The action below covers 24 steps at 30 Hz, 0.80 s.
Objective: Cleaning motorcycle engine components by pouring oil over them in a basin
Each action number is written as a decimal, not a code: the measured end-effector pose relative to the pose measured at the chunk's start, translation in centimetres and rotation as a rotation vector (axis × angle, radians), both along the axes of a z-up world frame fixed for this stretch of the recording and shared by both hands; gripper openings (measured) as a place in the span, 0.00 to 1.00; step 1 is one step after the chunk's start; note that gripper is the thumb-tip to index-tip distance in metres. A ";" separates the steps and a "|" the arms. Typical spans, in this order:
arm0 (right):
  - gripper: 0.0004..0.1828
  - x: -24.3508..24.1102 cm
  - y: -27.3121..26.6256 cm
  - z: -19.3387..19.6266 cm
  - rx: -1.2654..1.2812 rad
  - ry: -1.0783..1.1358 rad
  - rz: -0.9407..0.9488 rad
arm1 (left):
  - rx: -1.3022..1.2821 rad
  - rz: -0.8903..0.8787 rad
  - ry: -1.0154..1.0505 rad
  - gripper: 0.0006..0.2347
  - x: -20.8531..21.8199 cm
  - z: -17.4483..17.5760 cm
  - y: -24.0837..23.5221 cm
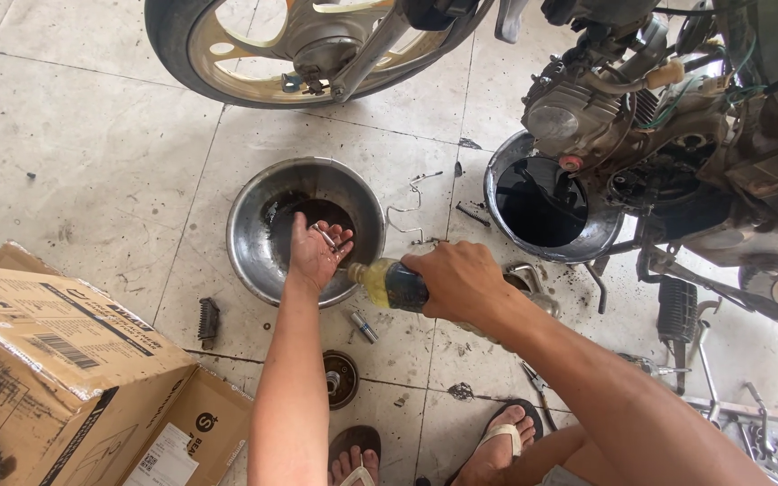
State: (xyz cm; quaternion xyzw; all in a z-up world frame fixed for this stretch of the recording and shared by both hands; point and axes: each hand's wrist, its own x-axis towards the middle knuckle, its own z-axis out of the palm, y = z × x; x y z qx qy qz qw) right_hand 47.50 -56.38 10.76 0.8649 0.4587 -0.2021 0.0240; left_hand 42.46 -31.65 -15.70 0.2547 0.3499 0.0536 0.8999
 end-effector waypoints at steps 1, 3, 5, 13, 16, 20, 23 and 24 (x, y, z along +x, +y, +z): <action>0.32 0.0 0.1 -0.5 0.000 0.001 0.001 | 0.000 0.001 0.001 0.26 0.1 -1.2 -0.3; 0.35 0.2 0.2 -1.3 -0.015 -0.032 -0.018 | 0.564 0.013 0.264 0.17 0.4 -3.4 -0.9; 0.34 0.4 0.2 -0.3 -0.026 -0.013 -0.024 | 0.919 -0.141 0.456 0.20 0.2 -3.8 -1.0; 0.35 0.9 -0.1 0.5 -0.051 -0.030 -0.048 | 2.009 -0.296 0.280 0.11 -1.0 -4.8 -3.2; 0.36 0.9 -0.3 0.5 -0.033 -0.032 -0.083 | 1.986 -0.377 0.309 0.15 -1.3 -2.6 -3.4; 0.34 1.3 -0.8 0.5 -0.021 -0.012 -0.102 | 1.621 -0.208 0.487 0.26 -0.8 -0.7 -3.1; 0.37 1.5 -1.6 0.3 0.062 0.057 -0.139 | 1.075 -0.074 0.442 0.23 -0.1 -1.4 -1.6; 0.41 1.4 -2.0 0.2 0.136 0.088 -0.178 | 0.909 0.013 0.405 0.17 0.0 -1.9 -1.2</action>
